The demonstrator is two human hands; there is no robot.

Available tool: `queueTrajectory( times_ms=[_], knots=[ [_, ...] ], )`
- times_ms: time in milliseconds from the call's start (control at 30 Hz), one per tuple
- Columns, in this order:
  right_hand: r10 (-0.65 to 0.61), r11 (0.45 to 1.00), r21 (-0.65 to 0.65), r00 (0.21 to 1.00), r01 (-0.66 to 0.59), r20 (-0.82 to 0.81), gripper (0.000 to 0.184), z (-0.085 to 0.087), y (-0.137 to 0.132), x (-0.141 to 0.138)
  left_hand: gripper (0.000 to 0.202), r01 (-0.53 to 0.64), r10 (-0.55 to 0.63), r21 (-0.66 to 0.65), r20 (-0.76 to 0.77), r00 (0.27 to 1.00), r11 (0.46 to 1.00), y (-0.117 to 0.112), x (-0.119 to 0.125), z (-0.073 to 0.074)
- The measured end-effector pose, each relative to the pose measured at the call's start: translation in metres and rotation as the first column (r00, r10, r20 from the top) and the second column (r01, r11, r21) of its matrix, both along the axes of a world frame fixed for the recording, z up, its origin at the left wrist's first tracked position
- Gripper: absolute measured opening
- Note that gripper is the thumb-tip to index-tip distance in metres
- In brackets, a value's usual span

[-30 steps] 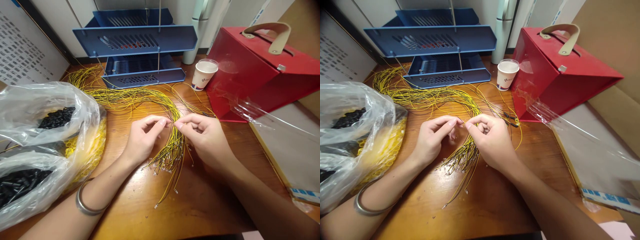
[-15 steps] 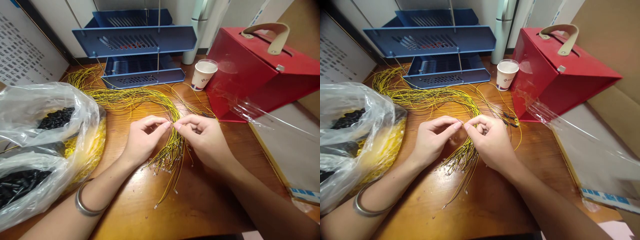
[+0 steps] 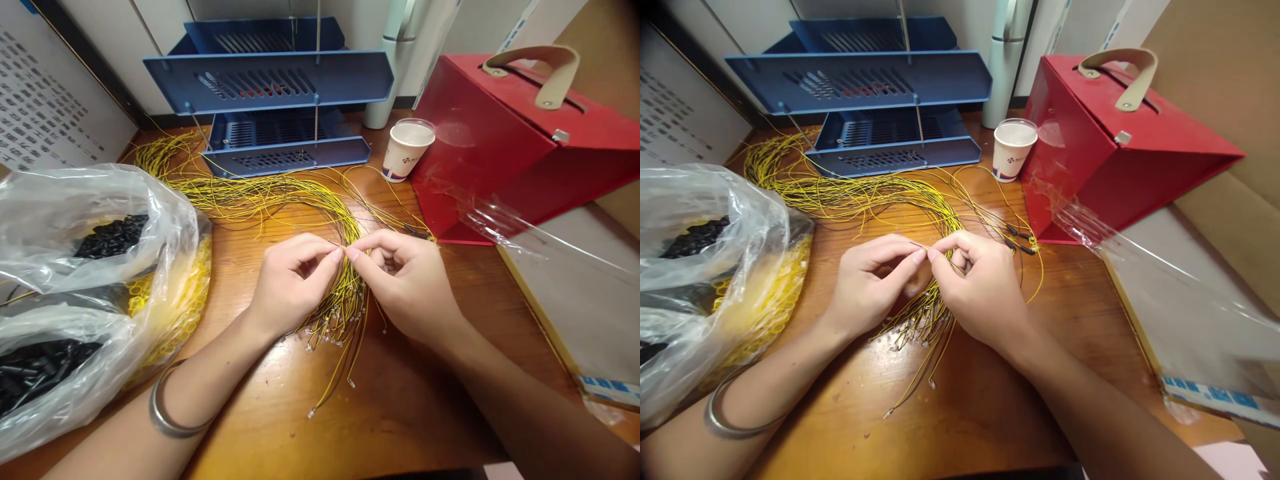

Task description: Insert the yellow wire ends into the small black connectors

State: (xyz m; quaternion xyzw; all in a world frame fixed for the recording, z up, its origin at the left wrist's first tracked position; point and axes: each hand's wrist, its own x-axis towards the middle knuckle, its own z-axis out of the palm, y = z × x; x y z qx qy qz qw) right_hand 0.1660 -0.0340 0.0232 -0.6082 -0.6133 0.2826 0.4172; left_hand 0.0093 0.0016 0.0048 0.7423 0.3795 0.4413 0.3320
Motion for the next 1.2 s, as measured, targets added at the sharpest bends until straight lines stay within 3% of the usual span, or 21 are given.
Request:
queueTrajectory(
  times_ms=[167, 467, 967, 1200],
  knots=[
    [-0.01, 1.0, 0.019, 1.0, 0.01, 0.003, 0.015, 0.0001, -0.0006, -0.0004, 0.013, -0.002, 0.003, 0.014, -0.025, 1.0, 1.0, -0.0006, -0.0015, 0.0009],
    [-0.002, 1.0, -0.032, 0.996, -0.001, -0.088, 0.017, 0.0044, 0.0005, -0.0011, 0.018, 0.001, 0.017, -0.165, 0.11, 0.994, 0.986, 0.0028, -0.002, 0.0004],
    [0.005, 0.999, -0.043, 0.995, -0.009, -0.096, 0.016, 0.0034, 0.0006, -0.0006, 0.008, 0.051, -0.033, -0.114, 0.151, 0.988, 0.992, 0.0039, 0.0001, -0.0017],
    [-0.013, 1.0, 0.008, 0.999, 0.014, -0.03, 0.014, 0.0009, -0.0001, -0.0002, 0.006, -0.015, 0.021, -0.052, 0.121, 0.992, 0.999, 0.0027, 0.0002, -0.0033]
  ],
)
